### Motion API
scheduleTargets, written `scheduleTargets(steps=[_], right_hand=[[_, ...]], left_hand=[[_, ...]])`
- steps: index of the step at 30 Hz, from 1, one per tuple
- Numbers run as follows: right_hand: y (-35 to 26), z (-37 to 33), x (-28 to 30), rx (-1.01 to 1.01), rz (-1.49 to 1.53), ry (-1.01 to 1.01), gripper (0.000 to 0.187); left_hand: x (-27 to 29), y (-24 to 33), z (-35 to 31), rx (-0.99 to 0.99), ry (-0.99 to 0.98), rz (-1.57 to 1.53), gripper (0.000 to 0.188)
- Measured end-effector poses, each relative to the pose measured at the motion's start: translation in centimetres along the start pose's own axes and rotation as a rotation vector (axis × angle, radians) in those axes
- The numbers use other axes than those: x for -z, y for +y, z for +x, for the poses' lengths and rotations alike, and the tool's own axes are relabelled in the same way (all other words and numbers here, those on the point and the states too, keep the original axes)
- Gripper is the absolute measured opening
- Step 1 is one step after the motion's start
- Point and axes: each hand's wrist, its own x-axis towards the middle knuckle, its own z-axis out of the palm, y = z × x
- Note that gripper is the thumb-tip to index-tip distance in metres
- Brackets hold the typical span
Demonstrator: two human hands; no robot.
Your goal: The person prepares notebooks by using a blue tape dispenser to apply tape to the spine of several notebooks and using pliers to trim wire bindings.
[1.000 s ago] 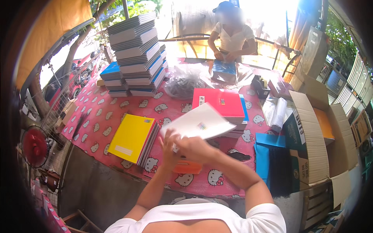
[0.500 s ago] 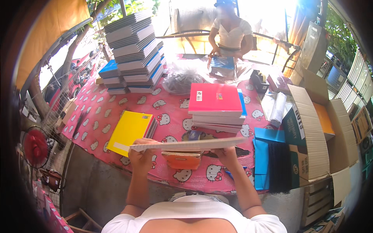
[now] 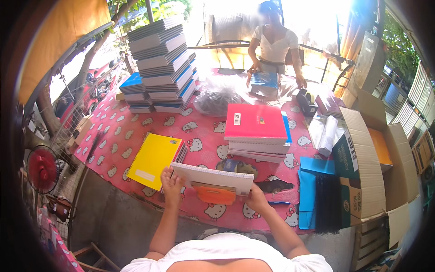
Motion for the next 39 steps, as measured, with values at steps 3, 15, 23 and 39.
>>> scheduleTargets(steps=[3, 15, 23, 39], right_hand=[[-1.4, 0.8, -0.7, 0.0, 0.269, 0.091, 0.044], [-2.4, -1.5, 1.8, 0.305, -0.411, 0.069, 0.036], [6.1, -4.4, 22.9, -0.753, -1.185, 0.696, 0.044], [2.2, -2.6, 23.6, -0.645, -1.203, 0.633, 0.028]], left_hand=[[0.4, -3.8, -0.8, 0.029, -0.108, 0.219, 0.086], [-11.0, 5.7, -3.8, -0.82, -0.66, 1.168, 0.072], [-11.9, 3.6, -2.9, -0.645, -0.689, 0.787, 0.024], [-12.7, 4.0, -3.0, -0.688, -0.558, 0.685, 0.01]])
